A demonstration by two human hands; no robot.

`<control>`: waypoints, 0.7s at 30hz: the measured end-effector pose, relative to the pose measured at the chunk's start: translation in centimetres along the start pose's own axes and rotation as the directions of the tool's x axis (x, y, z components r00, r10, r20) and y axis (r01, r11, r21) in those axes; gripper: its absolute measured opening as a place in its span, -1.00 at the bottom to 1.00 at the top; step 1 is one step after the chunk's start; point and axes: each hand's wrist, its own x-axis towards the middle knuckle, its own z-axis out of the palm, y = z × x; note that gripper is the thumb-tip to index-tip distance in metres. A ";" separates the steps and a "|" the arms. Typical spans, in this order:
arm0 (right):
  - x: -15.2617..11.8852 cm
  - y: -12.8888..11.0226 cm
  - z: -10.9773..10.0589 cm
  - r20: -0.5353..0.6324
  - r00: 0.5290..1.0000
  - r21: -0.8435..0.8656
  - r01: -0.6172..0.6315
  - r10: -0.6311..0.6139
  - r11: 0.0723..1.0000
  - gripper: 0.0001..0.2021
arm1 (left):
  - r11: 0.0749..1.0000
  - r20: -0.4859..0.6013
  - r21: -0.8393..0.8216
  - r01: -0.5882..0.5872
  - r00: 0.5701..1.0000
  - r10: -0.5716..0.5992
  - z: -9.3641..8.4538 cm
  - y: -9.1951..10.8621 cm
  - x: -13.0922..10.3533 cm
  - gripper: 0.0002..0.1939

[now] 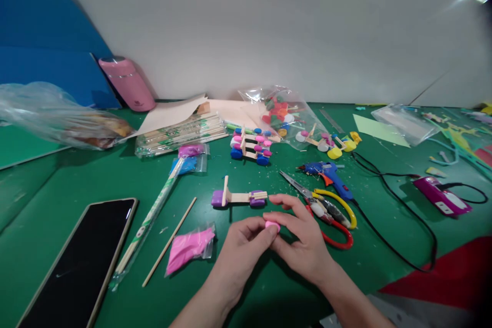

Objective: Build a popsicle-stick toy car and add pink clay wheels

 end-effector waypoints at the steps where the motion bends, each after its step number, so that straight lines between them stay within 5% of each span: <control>1: 0.0 0.0 0.0 0.003 1.000 -0.003 0.001 -0.001 1.000 -0.67 | 1.000 -0.005 0.004 -0.002 1.000 0.002 0.0 0.0 0.0 -0.83; 21: -0.1 0.1 0.1 -0.023 1.000 -0.006 0.006 -0.006 1.000 -0.66 | 0.993 -0.019 -0.116 0.006 1.000 -0.009 -0.1 -0.1 0.0 -0.89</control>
